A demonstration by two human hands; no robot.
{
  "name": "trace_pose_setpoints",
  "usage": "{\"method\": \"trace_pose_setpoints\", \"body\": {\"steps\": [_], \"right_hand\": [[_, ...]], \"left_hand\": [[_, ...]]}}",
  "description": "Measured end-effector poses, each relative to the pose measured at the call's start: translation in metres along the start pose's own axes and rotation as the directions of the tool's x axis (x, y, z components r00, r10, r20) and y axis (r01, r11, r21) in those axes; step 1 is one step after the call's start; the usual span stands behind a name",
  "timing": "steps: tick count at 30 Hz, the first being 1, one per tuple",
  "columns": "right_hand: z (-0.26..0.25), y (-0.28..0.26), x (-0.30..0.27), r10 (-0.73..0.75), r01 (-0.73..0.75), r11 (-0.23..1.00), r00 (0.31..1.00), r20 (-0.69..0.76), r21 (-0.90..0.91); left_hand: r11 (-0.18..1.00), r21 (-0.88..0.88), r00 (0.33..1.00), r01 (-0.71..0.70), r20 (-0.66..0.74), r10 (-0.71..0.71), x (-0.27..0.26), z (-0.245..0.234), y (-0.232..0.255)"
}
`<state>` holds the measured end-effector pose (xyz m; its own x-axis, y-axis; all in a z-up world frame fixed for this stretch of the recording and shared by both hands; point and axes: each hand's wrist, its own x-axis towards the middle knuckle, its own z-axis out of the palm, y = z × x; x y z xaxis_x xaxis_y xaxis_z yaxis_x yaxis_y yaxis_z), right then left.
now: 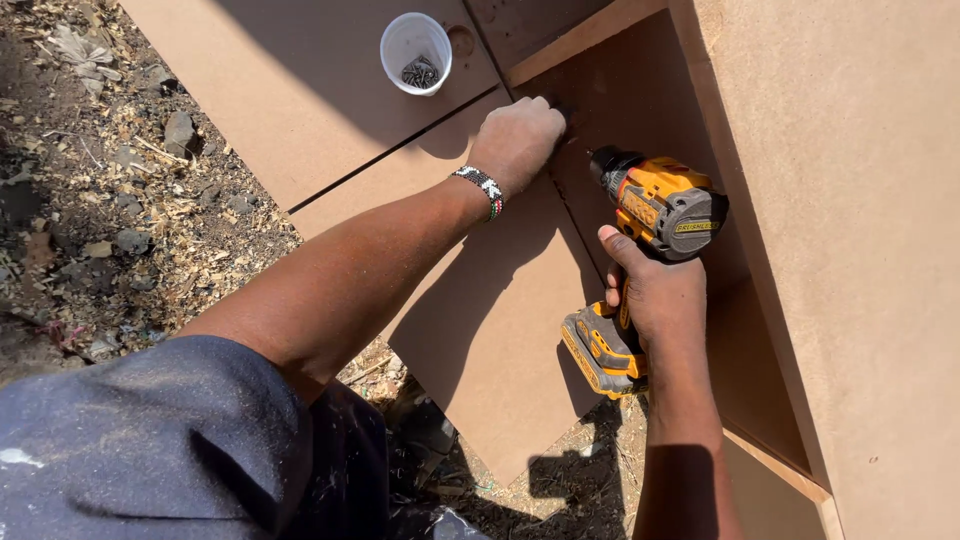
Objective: The person uses a cordless drill to attach metal hinges to a wooden cabinet door. They pick up screws from a white cup, position the hinges, and drive the screws into the wood. The person also handles the hinges by hand to align them before drilling.
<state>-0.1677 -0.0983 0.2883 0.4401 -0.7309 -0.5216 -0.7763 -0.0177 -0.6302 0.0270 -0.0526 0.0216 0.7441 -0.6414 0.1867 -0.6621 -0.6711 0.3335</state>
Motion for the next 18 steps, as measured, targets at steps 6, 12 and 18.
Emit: {"method": "trace_pose_setpoints", "body": {"steps": [6,12,18], "right_hand": [[0.023,-0.028,-0.012,-0.267,0.259,0.957,0.962,0.048,0.132],[0.053,-0.041,-0.012,-0.305,0.292,0.946,0.948,0.085,0.139],[0.054,-0.009,0.035,-0.125,0.125,0.992,0.992,0.02,0.021]], "left_hand": [[0.937,-0.349,0.979,-0.036,-0.201,-0.038,-0.037,-0.146,-0.069],[0.878,-0.378,0.919,0.292,-0.142,-0.367,-0.062,-0.183,-0.116],[0.934,-0.331,0.972,0.136,-0.137,-0.19,-0.072,-0.174,-0.1]]}}
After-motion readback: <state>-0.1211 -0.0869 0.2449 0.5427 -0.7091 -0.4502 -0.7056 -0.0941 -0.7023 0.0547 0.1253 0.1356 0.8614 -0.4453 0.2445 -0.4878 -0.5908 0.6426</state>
